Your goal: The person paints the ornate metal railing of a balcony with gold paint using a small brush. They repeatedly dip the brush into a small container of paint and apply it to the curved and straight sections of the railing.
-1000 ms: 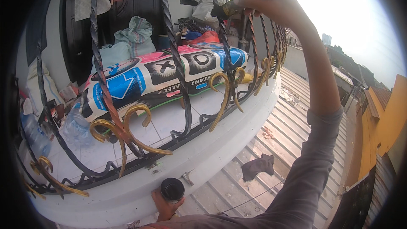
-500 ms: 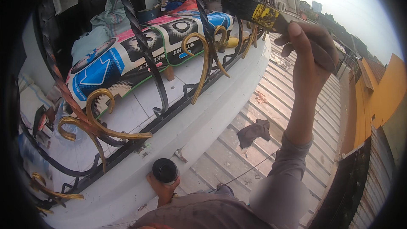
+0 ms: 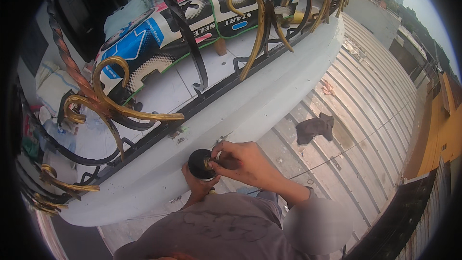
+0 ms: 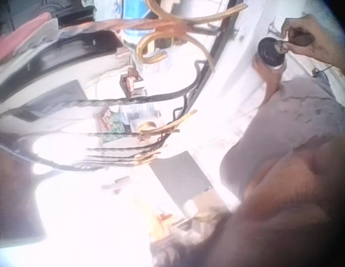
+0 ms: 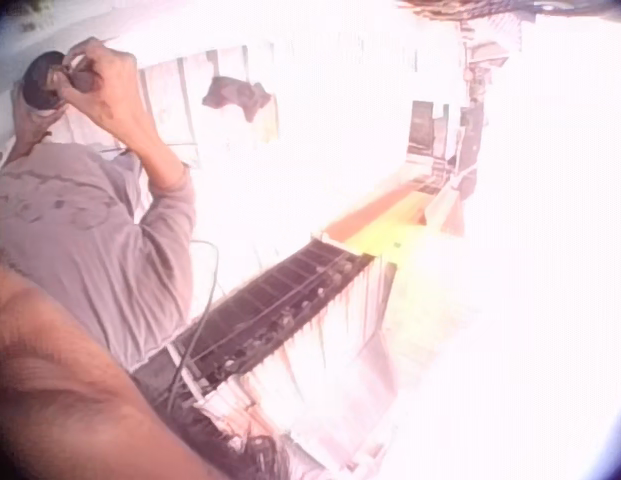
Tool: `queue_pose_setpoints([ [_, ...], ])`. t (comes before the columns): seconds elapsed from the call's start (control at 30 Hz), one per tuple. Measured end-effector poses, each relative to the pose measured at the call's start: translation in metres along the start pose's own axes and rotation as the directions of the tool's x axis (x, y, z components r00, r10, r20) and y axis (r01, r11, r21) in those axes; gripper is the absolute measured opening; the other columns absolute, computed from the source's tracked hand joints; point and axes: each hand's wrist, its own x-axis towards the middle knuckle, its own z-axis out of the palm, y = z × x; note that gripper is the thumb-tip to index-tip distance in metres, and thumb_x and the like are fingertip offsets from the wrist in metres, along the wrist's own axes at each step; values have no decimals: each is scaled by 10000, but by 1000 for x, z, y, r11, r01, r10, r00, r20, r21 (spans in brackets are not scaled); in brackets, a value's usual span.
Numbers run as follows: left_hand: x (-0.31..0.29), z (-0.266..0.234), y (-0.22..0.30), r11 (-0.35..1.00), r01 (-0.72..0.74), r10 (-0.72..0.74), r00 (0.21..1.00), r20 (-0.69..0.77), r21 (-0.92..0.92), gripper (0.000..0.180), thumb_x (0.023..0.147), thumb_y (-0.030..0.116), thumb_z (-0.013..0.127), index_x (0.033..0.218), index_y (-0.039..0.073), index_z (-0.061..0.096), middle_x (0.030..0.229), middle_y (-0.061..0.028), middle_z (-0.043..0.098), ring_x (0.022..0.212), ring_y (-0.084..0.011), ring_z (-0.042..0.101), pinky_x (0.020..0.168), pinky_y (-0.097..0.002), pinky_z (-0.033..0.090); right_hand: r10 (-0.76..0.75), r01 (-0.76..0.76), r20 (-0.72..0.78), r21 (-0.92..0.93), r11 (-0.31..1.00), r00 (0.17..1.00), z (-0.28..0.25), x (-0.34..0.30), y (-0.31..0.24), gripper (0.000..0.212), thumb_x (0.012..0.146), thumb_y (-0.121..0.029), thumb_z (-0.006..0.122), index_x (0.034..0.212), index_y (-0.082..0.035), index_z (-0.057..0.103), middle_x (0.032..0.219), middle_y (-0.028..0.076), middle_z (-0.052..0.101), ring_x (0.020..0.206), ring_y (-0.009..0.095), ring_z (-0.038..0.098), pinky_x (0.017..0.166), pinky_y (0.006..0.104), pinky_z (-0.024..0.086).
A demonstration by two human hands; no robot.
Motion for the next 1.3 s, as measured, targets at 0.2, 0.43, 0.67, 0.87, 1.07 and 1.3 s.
queue_pose_setpoints([
  [0.2,-1,-2,-3,996,-32,29,999,39,87,952,583,506,963,1248,-29,541,1200,-178,502,1192,-376,416,995,-509,370,8,100,294,-350,931,956,22,26,28,239,823,-252,760,953,-90,641,744,119,682,735,356,685,690,431,538],
  [0.43,2,-3,-3,983,-111,109,994,19,148,969,583,534,956,1249,-34,539,1221,-203,521,1208,-390,437,1018,-526,372,18,92,268,-390,916,963,35,34,39,203,811,-279,788,871,-104,703,794,102,711,785,350,700,711,429,545],
  [0.67,7,-12,9,965,-82,45,987,151,249,1016,555,499,972,1301,-6,503,1261,-210,472,1220,-400,437,1029,-525,397,43,48,185,-462,886,982,36,36,41,258,829,-349,812,905,-114,734,807,45,726,748,284,715,688,389,552],
  [0.87,4,-11,9,986,-55,42,996,81,159,965,584,545,947,1293,10,571,1244,-182,558,1231,-372,454,1048,-522,371,52,-9,102,-384,923,993,26,35,40,259,814,-283,860,922,-68,765,808,63,756,663,204,708,617,327,546],
  [1.07,6,-14,10,988,-16,1,995,97,154,968,600,565,934,1307,2,588,1248,-175,591,1252,-365,459,1082,-512,347,14,17,103,-299,954,995,21,29,28,153,877,-179,804,948,-52,755,863,98,753,668,224,715,662,328,561],
  [1.3,4,-14,9,988,-13,1,997,79,151,983,603,573,933,1316,-4,580,1253,-171,578,1248,-361,469,1085,-505,352,104,-95,-69,128,987,992,-1,14,34,146,946,-76,749,1017,22,667,892,92,722,761,152,730,575,260,569],
])
